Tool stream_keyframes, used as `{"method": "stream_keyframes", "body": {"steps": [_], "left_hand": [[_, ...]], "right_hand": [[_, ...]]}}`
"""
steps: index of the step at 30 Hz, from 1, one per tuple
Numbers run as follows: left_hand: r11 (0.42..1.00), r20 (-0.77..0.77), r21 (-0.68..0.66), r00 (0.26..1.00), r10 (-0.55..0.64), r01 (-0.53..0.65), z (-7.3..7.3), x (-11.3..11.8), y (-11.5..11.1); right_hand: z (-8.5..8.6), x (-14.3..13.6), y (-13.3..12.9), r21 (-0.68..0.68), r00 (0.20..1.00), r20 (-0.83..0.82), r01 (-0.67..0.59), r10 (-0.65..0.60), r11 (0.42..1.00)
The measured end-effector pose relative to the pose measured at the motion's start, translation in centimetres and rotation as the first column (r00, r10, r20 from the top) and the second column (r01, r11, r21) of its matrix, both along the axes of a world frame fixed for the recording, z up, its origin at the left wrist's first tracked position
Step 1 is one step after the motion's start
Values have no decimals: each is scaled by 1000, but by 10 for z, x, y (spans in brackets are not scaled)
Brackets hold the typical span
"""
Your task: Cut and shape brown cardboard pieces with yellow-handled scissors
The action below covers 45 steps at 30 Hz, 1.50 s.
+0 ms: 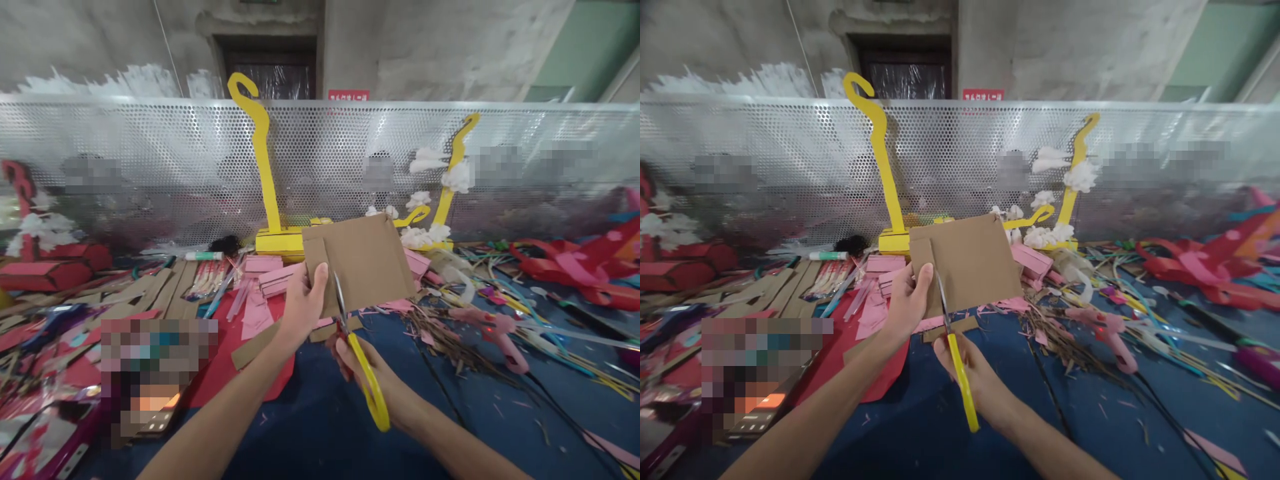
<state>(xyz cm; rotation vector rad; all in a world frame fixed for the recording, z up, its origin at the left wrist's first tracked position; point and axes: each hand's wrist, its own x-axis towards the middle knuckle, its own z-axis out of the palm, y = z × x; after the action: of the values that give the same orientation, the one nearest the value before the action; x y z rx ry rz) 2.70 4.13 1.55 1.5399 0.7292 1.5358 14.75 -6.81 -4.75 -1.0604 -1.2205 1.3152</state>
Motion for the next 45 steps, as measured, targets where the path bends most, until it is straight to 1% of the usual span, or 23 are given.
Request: {"method": "stream_keyframes", "body": {"steps": [2, 5, 8, 11, 13, 18, 25, 33, 36, 40, 42, 45], "left_hand": [[999, 38, -42, 999, -30, 31, -3, -1, 5], [994, 88, -101, 995, -38, 47, -7, -1, 11], [994, 84, -95, 996, -41, 49, -6, -3, 11], [998, 24, -40, 999, -37, 38, -3, -6, 9], [999, 3, -26, 1000, -27, 27, -1, -7, 9], [998, 30, -61, 999, -30, 32, -3, -8, 11], [997, 53, -70, 998, -20, 23, -8, -7, 12], [997, 30, -59, 999, -45, 46, -6, -8, 12], [998, 15, -52, 1000, -24, 24, -7, -9, 15], [998, 2, -61, 1000, -7, 7, -8, -10, 17], [999, 1, -51, 1000, -18, 18, -7, -10, 15], [997, 14, -40, 998, -60, 60, -4, -13, 14]], "right_hand": [[6, -2, -2, -23, 999, -27, -28, 28, 999], [12, -6, -4, -41, 985, -116, -134, 129, 990], [13, -7, -2, -47, 974, -149, -178, 169, 983], [9, -9, 2, -83, 985, -112, -140, 131, 987], [5, -12, 4, -104, 987, -124, -111, 97, 988], [-2, -21, 5, -117, 985, -174, -36, 15, 992], [-6, -24, 4, -104, 983, -184, -1, -18, 995], [-11, -24, 2, -108, 986, -168, -3, -16, 994], [-8, -23, 3, -73, 989, -147, -11, 0, 997], [-1, -20, 4, -16, 999, -51, -13, 13, 1000], [0, -18, 4, -4, 999, -24, -25, 25, 1000], [-4, -17, 5, 14, 1000, -21, -20, 20, 1000]]}}
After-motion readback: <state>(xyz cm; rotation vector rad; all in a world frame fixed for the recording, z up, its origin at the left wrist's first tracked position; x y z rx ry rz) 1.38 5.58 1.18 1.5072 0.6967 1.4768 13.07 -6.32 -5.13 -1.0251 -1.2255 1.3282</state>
